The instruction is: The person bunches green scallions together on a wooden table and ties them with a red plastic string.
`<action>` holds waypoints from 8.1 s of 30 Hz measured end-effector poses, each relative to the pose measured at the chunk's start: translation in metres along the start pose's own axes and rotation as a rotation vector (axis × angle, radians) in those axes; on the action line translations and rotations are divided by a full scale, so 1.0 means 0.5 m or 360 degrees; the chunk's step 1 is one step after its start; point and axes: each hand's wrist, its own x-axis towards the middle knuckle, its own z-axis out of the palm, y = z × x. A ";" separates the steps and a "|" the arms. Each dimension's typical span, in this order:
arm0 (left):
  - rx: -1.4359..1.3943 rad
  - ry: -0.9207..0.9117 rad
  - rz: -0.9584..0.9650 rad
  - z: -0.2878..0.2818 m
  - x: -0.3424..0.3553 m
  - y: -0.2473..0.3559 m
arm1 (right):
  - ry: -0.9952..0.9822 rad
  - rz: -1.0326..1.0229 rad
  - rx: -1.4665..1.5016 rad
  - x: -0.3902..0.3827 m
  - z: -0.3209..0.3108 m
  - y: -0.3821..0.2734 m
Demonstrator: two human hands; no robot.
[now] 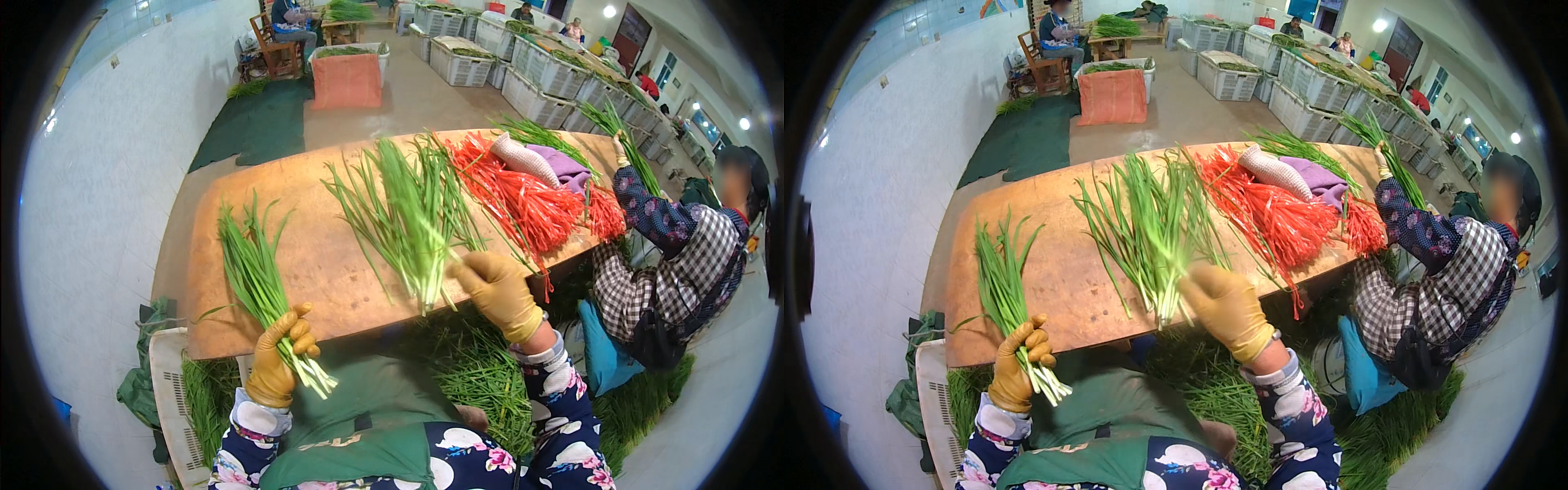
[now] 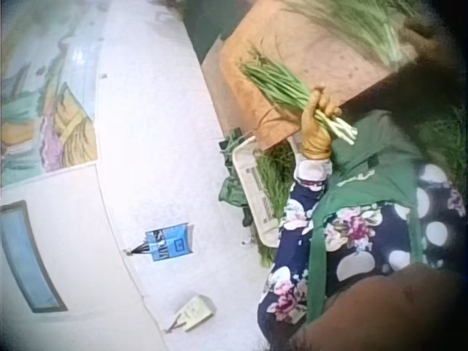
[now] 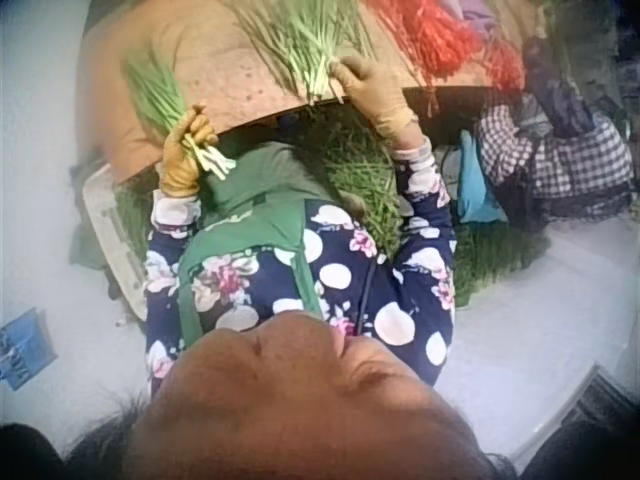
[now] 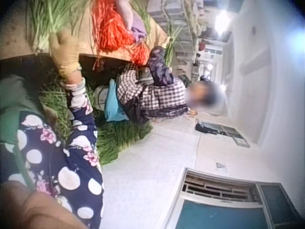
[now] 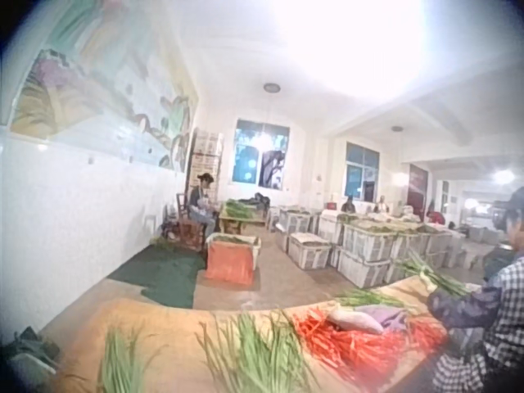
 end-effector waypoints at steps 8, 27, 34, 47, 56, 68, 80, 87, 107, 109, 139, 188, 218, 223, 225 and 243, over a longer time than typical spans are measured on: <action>0.0099 0.0058 -0.0175 0.016 -0.025 -0.060 | -0.0290 0.0504 0.1026 -0.126 0.071 -0.112; -0.0222 -0.0015 -0.0111 0.034 0.030 -0.034 | 0.0044 0.0003 -0.0755 0.002 0.095 0.013; -0.0077 0.0011 0.0016 0.038 -0.018 -0.010 | 0.0121 0.0518 0.1029 0.011 0.020 -0.023; 0.1060 0.0325 0.0086 0.058 -0.017 -0.130 | -0.0238 -0.0750 -0.0593 -0.168 0.207 -0.119; 0.0853 0.0156 -0.0033 0.032 -0.013 -0.153 | -0.0907 0.0705 0.1191 -0.175 0.232 -0.052; -0.0042 0.0161 -0.0209 -0.025 0.003 -0.104 | -0.0947 0.0459 -0.1101 -0.203 0.009 0.041; -0.0285 -0.0128 -0.0163 0.023 -0.025 -0.077 | 0.0079 0.0326 -0.0464 0.049 0.068 0.048; -0.0198 -0.0144 -0.0039 0.023 -0.017 -0.056 | -0.0705 0.0944 0.2224 -0.017 -0.021 -0.039; 0.0492 0.0150 -0.0135 0.038 -0.007 -0.147 | -0.0948 0.0606 0.1088 -0.186 0.180 -0.077; 0.0497 0.0132 -0.0107 0.045 -0.008 -0.151 | -0.0738 0.0615 0.1164 -0.189 0.199 -0.073; 0.0159 -0.0158 -0.0337 -0.008 -0.015 -0.152 | -0.0828 -0.0182 0.0248 -0.186 0.225 -0.101; 0.0519 0.0213 -0.0021 0.030 -0.016 -0.156 | -0.0313 -0.0768 -0.0450 -0.191 0.190 -0.081; 0.0186 0.0093 0.0223 0.008 -0.066 -0.090 | -0.0236 -0.0192 -0.0703 -0.121 0.238 -0.075; 0.0377 0.0508 0.0074 0.013 -0.064 -0.110 | -0.0254 -0.0097 0.0131 -0.157 0.203 -0.069; 0.0400 0.0250 0.0022 0.019 -0.041 -0.135 | -0.0377 -0.0095 0.0339 -0.171 0.208 -0.081; 0.0462 0.0371 -0.0043 -0.009 -0.046 -0.108 | -0.0870 0.0284 -0.0791 -0.238 0.086 0.012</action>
